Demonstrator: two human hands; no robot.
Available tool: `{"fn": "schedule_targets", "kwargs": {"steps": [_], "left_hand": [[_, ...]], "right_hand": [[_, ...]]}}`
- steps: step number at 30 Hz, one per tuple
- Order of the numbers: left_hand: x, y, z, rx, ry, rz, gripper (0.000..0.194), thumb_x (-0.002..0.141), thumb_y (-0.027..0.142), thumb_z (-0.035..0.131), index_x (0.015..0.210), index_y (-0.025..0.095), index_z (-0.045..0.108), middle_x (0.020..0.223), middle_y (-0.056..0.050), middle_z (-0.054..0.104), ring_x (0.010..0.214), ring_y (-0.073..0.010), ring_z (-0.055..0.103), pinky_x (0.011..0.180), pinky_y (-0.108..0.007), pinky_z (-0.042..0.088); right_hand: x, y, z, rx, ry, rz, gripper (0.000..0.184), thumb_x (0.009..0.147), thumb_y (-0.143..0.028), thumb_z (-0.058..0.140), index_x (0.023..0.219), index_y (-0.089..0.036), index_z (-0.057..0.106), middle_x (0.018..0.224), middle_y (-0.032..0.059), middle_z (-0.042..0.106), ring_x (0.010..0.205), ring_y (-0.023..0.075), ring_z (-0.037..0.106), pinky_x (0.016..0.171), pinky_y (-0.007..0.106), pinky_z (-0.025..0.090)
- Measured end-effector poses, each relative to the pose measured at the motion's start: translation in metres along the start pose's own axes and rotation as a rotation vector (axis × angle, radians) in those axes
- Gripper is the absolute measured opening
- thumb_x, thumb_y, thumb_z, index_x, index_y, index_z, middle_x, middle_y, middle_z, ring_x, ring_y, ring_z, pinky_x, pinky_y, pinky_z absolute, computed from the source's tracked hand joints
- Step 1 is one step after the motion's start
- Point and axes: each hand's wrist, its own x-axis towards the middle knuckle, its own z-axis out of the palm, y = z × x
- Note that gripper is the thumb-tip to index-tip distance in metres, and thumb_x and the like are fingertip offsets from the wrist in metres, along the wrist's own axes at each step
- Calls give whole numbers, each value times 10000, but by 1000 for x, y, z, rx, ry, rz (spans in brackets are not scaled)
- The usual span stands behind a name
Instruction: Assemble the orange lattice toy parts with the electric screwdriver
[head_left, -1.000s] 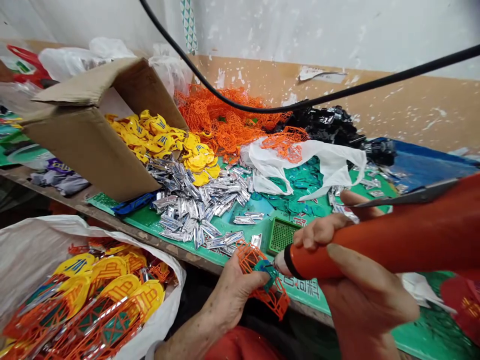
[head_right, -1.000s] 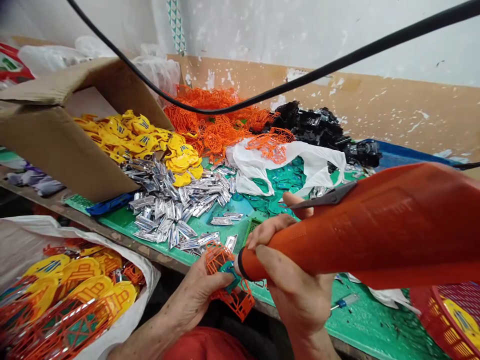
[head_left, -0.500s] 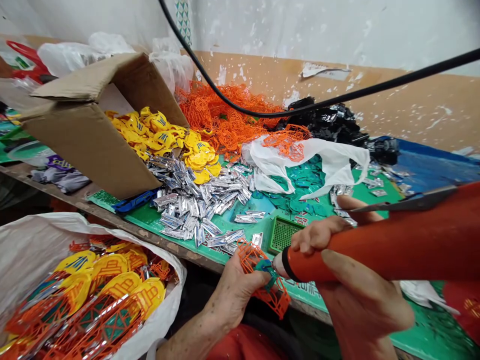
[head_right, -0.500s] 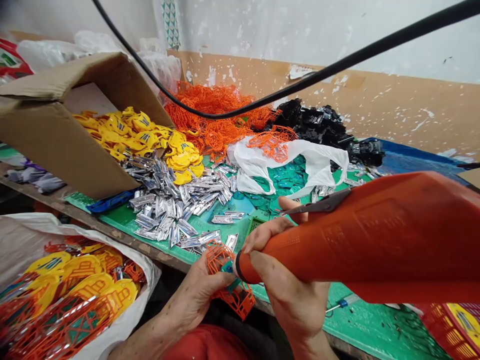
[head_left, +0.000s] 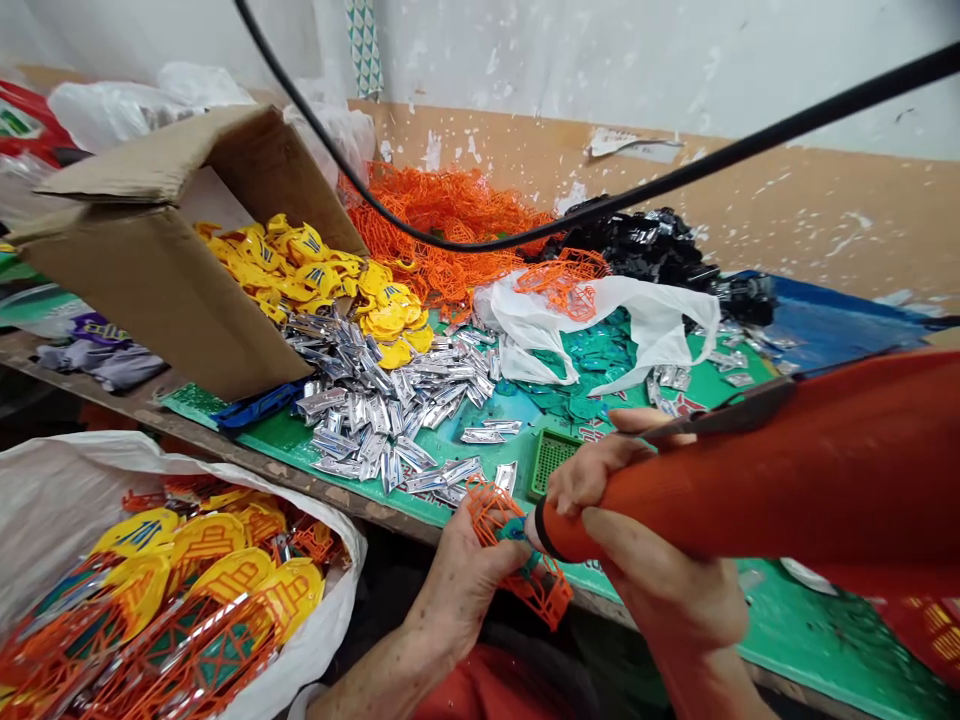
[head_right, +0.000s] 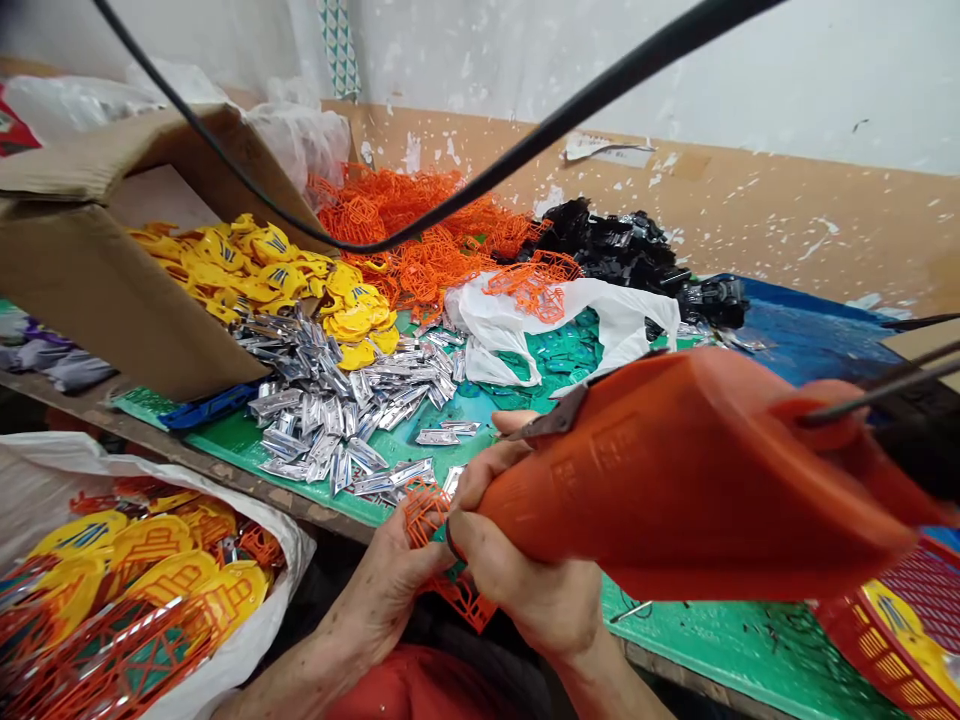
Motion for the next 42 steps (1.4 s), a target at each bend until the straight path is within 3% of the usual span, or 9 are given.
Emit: {"fn": "schedule_targets", "kwargs": {"steps": [8,14,17,20,24,26,35,42], "left_hand": [[-4,3,0,67,-9,19,330,578,85,698,857,182,551,711,34,613,628,-125,575,615,-240,476],[-8,10,-5,75,-29,-25,310,643,119,742,919,158,608,804,-8,672,728,-143,625,698,-253,500],[-8,14,-9,5,-46,-89,383,676,165,766,1024,164,605,913,-44,697,783,-167,655,738,-291,526],[-8,17,-11,-55,-39,-139,426,678,198,790,1059,170,601,925,-52,693,766,-173,662,747,-319,537],[-7,22,-11,-93,-43,-144,462,660,189,800,1074,173,597,918,-49,684,846,-211,662,812,-364,532],[-7,24,-10,-95,-49,-154,477,665,187,793,1096,177,589,925,-48,686,841,-215,663,821,-380,530],[-5,21,-7,-97,-41,-120,485,698,172,765,1151,194,593,872,-32,681,776,-175,645,793,-330,517],[-5,19,-6,-97,-19,-97,493,689,178,774,1151,187,601,901,-49,702,850,-209,670,837,-347,518]], "right_hand": [[2,-5,3,30,-29,34,456,690,-124,667,1096,-280,530,671,-52,592,595,159,581,632,362,516],[24,-14,-9,172,194,-76,516,656,-99,645,1140,-264,578,659,-49,601,563,143,567,601,342,509],[44,-5,-20,134,319,-119,500,619,-111,686,1098,-232,606,624,-49,594,516,145,554,538,323,478],[58,14,-26,95,361,-96,437,595,-144,727,1016,-203,629,604,-52,590,492,144,553,506,313,458],[64,36,-28,16,376,-81,139,593,-179,725,687,-176,623,610,-31,588,505,140,555,528,331,464],[63,43,-28,-2,368,-87,120,608,-182,719,606,-176,599,623,-24,586,519,137,557,540,335,469],[63,54,-25,-33,363,-72,120,612,-214,719,634,-167,611,604,-23,585,538,134,552,561,335,488],[62,62,-27,-90,356,-59,125,628,-249,719,624,-174,619,613,-25,597,534,134,551,553,327,490]]}}
